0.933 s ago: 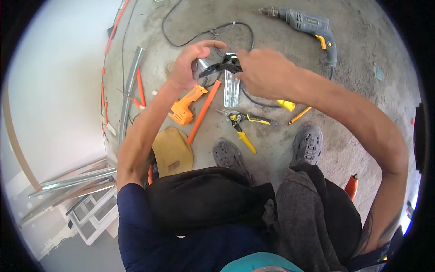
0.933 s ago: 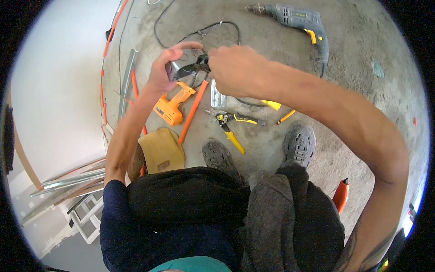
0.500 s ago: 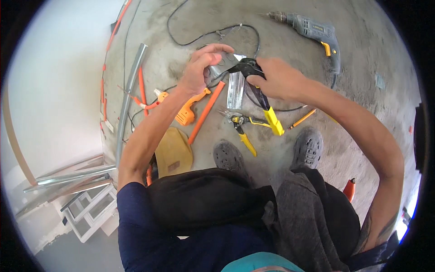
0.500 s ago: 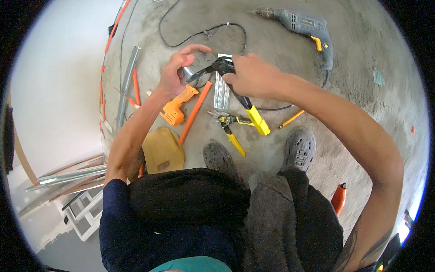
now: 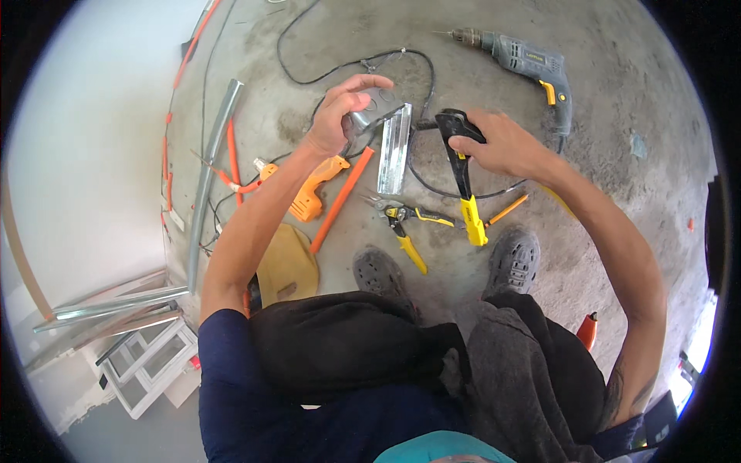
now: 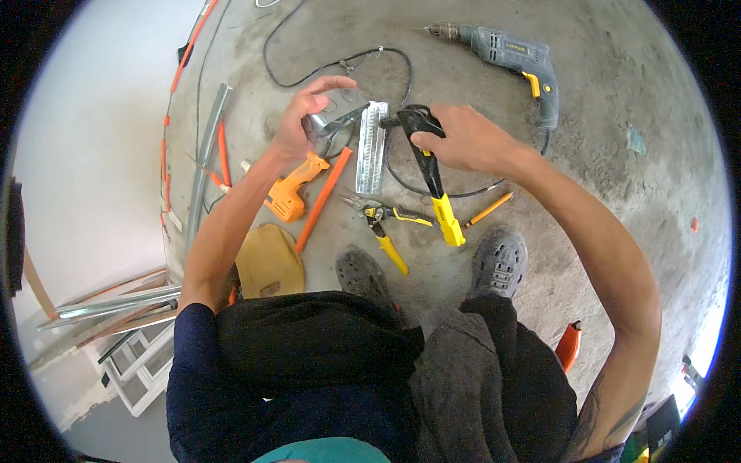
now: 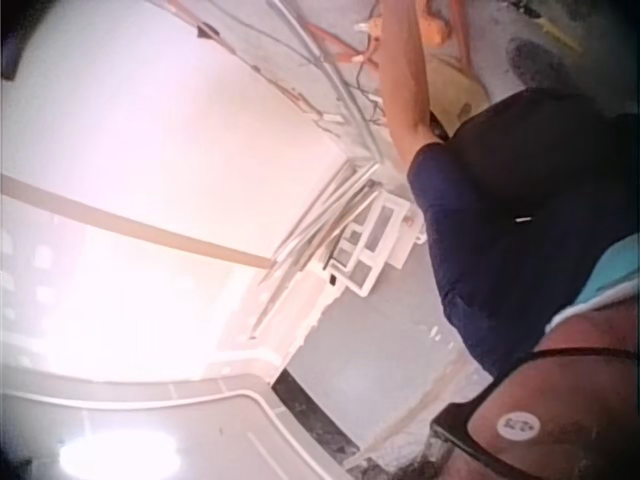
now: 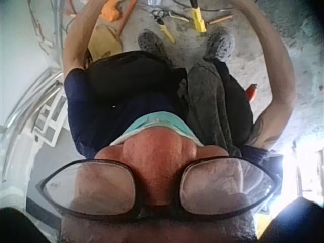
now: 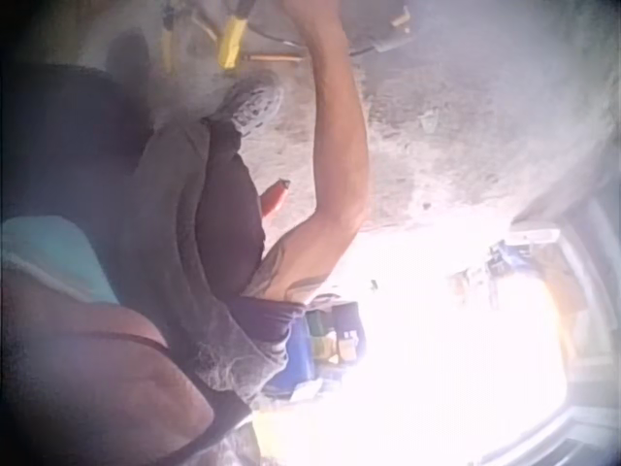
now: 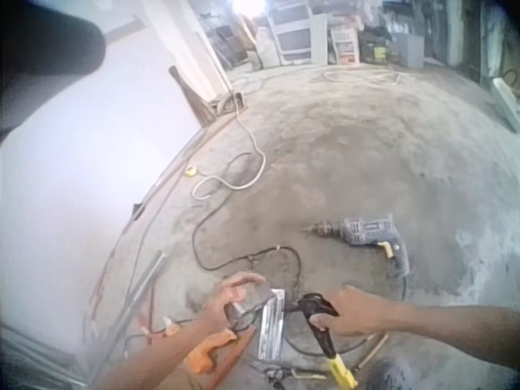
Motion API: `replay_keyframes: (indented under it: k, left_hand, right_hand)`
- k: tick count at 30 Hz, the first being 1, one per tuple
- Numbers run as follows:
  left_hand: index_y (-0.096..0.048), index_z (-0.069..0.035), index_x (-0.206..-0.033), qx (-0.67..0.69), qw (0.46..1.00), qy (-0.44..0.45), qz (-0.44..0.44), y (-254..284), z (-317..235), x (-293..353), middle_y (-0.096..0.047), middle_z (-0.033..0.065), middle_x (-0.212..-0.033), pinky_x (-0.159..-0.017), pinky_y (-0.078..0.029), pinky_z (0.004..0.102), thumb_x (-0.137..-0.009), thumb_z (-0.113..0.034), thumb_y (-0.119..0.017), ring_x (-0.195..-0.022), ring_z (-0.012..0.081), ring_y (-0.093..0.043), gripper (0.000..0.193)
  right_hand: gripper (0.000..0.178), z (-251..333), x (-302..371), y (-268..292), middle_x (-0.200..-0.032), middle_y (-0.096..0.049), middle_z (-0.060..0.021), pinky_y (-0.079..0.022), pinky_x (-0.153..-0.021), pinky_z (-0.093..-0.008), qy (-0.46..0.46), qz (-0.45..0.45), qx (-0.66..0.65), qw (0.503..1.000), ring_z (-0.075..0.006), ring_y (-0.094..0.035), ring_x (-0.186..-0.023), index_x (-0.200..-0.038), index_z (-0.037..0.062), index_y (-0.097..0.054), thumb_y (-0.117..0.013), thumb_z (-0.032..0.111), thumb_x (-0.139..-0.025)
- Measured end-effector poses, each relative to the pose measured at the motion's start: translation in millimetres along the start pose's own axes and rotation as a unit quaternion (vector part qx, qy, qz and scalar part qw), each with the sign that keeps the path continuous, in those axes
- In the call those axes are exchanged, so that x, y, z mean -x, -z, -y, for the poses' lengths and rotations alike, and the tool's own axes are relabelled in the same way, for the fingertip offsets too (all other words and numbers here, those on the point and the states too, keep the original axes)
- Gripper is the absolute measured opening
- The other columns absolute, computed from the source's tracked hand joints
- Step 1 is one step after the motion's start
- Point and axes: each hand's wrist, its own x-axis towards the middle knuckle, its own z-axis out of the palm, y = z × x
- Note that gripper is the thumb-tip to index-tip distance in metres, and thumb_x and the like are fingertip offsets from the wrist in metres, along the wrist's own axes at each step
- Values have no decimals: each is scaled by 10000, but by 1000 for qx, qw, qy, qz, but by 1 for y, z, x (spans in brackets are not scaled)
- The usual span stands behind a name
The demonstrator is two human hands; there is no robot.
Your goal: The person fastens a metal plate to an electrical box using a hand riveter, then drills into the box using a power drill.
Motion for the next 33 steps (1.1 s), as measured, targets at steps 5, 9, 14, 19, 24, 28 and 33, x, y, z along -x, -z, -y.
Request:
replay_keyframes:
  k: [5,9,14,19,24,28,33]
  left_hand:
    - [-592,40,-1289,208,977,-1,-45,-21,-13,-8,-702,116,-1044,-834,-520,290,-850,-320,-525,-920,176,-676,572]
    - [-576,70,-1290,287,958,11,-20,-24,-19,-12,-688,190,-1160,-992,-509,389,-843,-370,-531,-1060,291,-682,629]
    - [-545,55,-1350,376,926,16,32,-31,-27,-19,-670,261,-1221,-1102,-438,478,-842,-396,-540,-1200,434,-624,679]
    - [-561,48,-1339,274,961,-6,-41,-46,-35,-17,-692,207,-1190,-1037,-488,418,-868,-402,-510,-1113,331,-671,653]
    - [-573,31,-1321,236,970,-30,-48,-66,-42,-18,-685,166,-1185,-1001,-505,377,-879,-368,-492,-1082,253,-666,601]
    - [-577,19,-1316,204,976,-51,-50,-69,-42,-17,-677,145,-1190,-985,-504,356,-887,-334,-484,-1081,222,-656,563]
    - [-585,19,-1294,170,981,-83,-46,-73,-41,-13,-680,120,-1144,-956,-502,330,-890,-291,-484,-1042,197,-653,518]
  right_hand:
    - [442,-24,9,-17,-953,-699,-280,-523,-841,-507,-13,55,40,998,-440,-680,-936,-1038,-44,-646,-617,386,-942]
    - [460,-40,13,-39,-926,-697,-301,-532,-842,-543,-61,56,92,992,-481,-677,-927,-1076,-58,-623,-598,386,-957]
    - [467,-61,13,-53,-964,-688,-293,-523,-834,-539,-85,67,113,988,-486,-661,-930,-1156,-39,-585,-644,375,-948]
    - [345,-37,13,-55,-954,-685,-193,-542,-798,-472,164,-331,174,913,-398,-657,-811,-1178,-7,-624,-701,203,-915]
    - [269,35,-7,-22,-932,-710,-151,-548,-739,-394,104,-318,-143,931,-271,-683,-764,-1115,25,-700,-718,183,-897]
    - [226,38,-15,-24,-861,-741,-149,-537,-693,-354,49,-306,-232,922,-198,-691,-723,-1014,8,-735,-731,202,-899]
    - [200,40,-20,-24,-831,-733,-132,-525,-669,-345,68,-317,-207,923,-186,-669,-690,-963,17,-753,-744,201,-885]
